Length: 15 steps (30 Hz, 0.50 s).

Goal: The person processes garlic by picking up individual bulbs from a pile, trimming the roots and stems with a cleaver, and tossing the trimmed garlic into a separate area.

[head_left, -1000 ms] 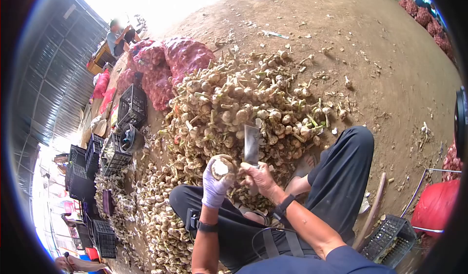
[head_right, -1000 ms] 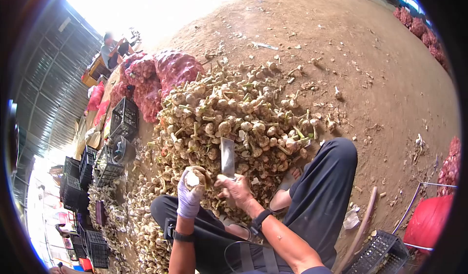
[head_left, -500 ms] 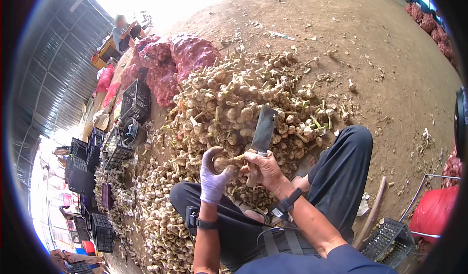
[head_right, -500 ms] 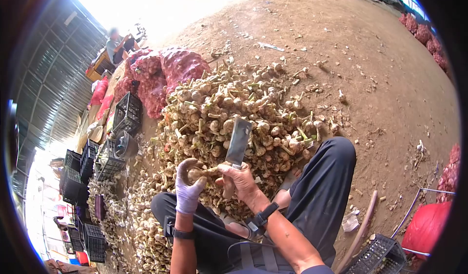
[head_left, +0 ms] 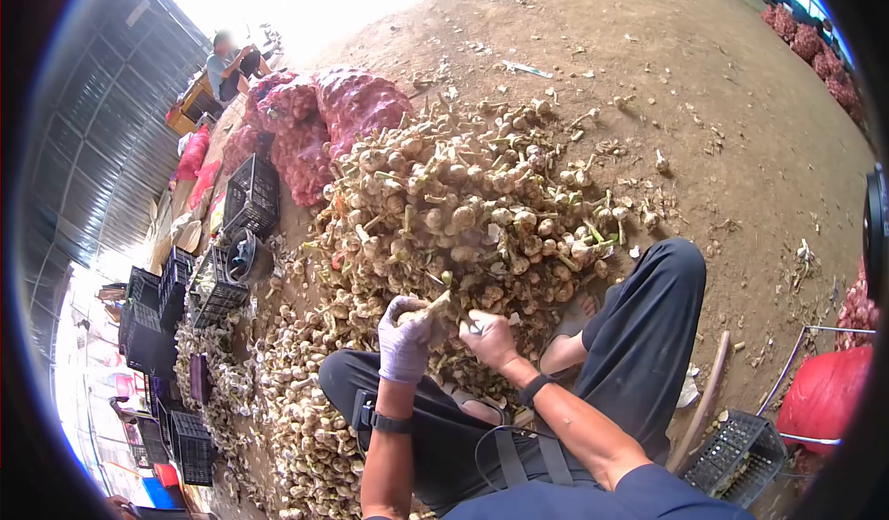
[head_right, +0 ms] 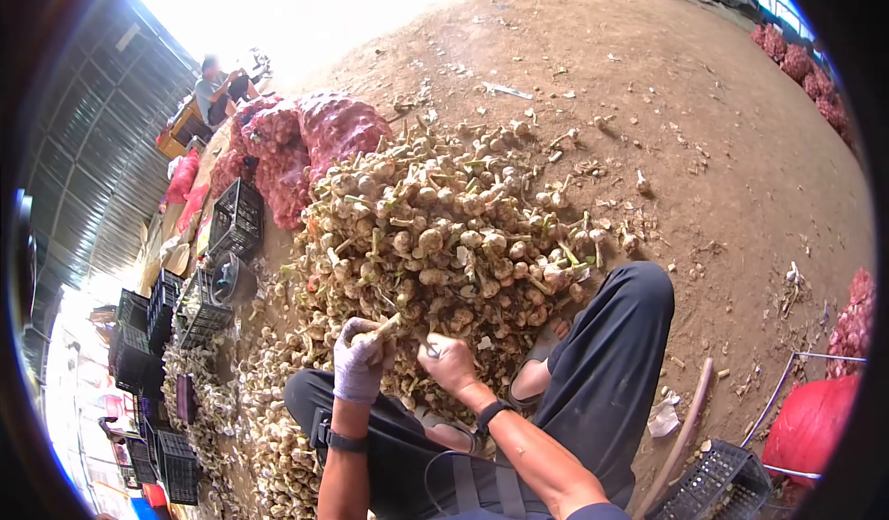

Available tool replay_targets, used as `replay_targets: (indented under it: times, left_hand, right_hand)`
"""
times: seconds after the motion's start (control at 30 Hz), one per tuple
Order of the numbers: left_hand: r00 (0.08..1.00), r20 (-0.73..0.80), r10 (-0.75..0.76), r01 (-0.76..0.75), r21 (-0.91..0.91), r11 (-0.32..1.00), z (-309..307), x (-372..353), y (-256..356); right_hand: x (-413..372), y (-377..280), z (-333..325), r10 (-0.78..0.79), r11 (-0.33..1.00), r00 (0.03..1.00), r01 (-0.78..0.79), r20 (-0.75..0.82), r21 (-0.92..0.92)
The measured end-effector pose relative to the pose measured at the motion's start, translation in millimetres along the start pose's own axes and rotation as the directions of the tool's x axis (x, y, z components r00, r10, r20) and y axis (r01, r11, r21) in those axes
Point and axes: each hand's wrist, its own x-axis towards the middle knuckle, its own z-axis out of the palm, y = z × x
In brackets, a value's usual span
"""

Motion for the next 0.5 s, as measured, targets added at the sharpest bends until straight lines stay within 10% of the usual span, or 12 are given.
replay_targets:
  times: [0.1,0.33,0.43,0.5]
  left_hand:
    - [0.999,0.000,0.049,-0.049,-0.033,0.998,-2,-5,11]
    - [0.830,-0.445,0.336,-0.190,0.342,0.920,-123,-30,82]
    - [0.583,-0.721,0.374,-0.061,0.420,0.905,-248,-76,116]
    - [0.388,-0.719,0.576,0.517,0.688,0.510,-296,-127,123]
  right_hand:
    - [-18,45,9,0.250,0.954,0.967,-0.238,0.047,-0.184]
    - [13,43,-9,0.483,0.839,0.869,-0.495,0.107,0.226]
    - [21,47,-9,0.587,0.759,0.809,-0.562,0.026,0.329]
    - [27,53,-5,0.618,0.698,0.786,-0.562,0.023,0.444]
